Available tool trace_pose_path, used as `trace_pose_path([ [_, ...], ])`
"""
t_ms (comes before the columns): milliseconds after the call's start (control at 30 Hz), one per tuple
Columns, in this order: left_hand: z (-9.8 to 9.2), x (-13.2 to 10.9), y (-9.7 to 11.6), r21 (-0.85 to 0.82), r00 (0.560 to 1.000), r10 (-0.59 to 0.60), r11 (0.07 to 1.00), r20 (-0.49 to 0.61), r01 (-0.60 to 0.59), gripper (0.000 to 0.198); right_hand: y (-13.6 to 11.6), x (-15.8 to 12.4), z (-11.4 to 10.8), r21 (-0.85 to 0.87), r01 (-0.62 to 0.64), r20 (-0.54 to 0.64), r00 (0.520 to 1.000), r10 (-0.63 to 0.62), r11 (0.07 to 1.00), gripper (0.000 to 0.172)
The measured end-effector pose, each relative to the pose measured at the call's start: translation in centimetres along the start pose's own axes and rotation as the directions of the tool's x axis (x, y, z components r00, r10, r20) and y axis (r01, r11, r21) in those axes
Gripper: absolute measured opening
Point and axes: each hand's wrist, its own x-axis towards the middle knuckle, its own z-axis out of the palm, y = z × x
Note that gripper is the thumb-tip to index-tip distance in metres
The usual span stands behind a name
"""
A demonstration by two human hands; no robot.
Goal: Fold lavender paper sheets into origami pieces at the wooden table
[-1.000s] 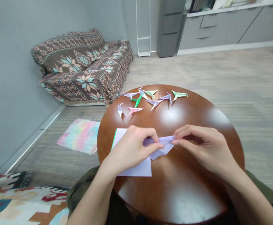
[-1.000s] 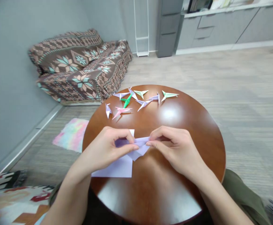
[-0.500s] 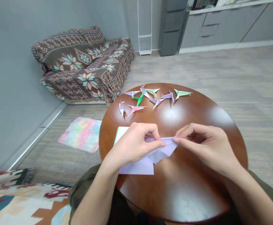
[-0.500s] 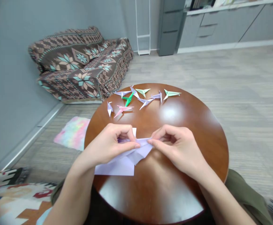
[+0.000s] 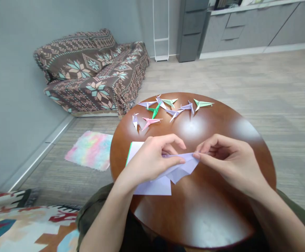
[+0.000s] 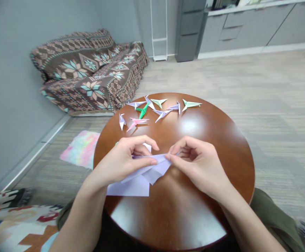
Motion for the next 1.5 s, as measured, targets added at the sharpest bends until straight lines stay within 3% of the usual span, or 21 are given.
trace_pose_path([
  [300, 1.3, 0.5, 0.1, -0.021, 0.996, 0.027, 0.999, -0.089, -0.029, 0.011, 0.5, 0.4, 0.6, 0.168, 0.019, -0.141, 0.99, 0.005, 0.986, 0.023],
  [467, 0.3, 0.2, 0.1, 0.067, 0.999, 0.021, 0.998, -0.048, -0.018, 0.011, 0.8, 0.5, -0.4, 0.002, 0.054, -0.106, 0.993, -0.053, 0.999, 0.016],
  [600, -1.2, -0.3, 0.2, 0.178, 1.0, 0.003, 0.984, 0.024, -0.007, 0.008, 0.8, 0.6, -0.9, -0.083, 0.007, 0.044, 0.999, -0.004, 0.997, 0.019],
  [733, -1.7, -0.4, 0.4, 0.228, 0.996, -0.021, 0.974, 0.083, 0.002, 0.007, 0.5, 0.7, -1.0, -0.089, -0.059, 0.235, 0.969, 0.078, 0.994, 0.018],
  [1067, -2.2, -0.5, 0.2, 0.252, 0.987, -0.035, 0.968, 0.156, -0.006, 0.008, 0.2, 0.7, -1.4, -0.23, -0.068, 0.32, 0.937, 0.141, 0.971, 0.018],
  [1167, -2.0, -0.4, 0.0, 0.192, 0.991, -0.055, 0.981, 0.12, 0.031, 0.008, 0.2, 0.7, -1.3, -0.179, -0.099, 0.273, 0.951, 0.146, 0.979, 0.019],
  [1267, -1.1, -0.1, 0.0, 0.102, 0.999, -0.042, 0.994, 0.005, 0.041, 0.011, 0.0, 0.7, -0.5, -0.002, -0.137, 0.208, 0.969, 0.134, 0.991, 0.021],
  [1333, -0.4, 0.0, 0.0, 0.056, 0.999, -0.02, 0.998, -0.044, 0.023, 0.013, 0.0, 0.6, 0.0, 0.07, -0.17, 0.224, 0.963, 0.151, 0.983, 0.025],
  [1500, 0.7, 0.2, 0.3, -0.026, 0.999, -0.011, 1.0, -0.046, 0.009, 0.016, 0.2, 0.3, 0.5, 0.092, -0.149, 0.156, 0.979, 0.134, 0.985, 0.023],
])
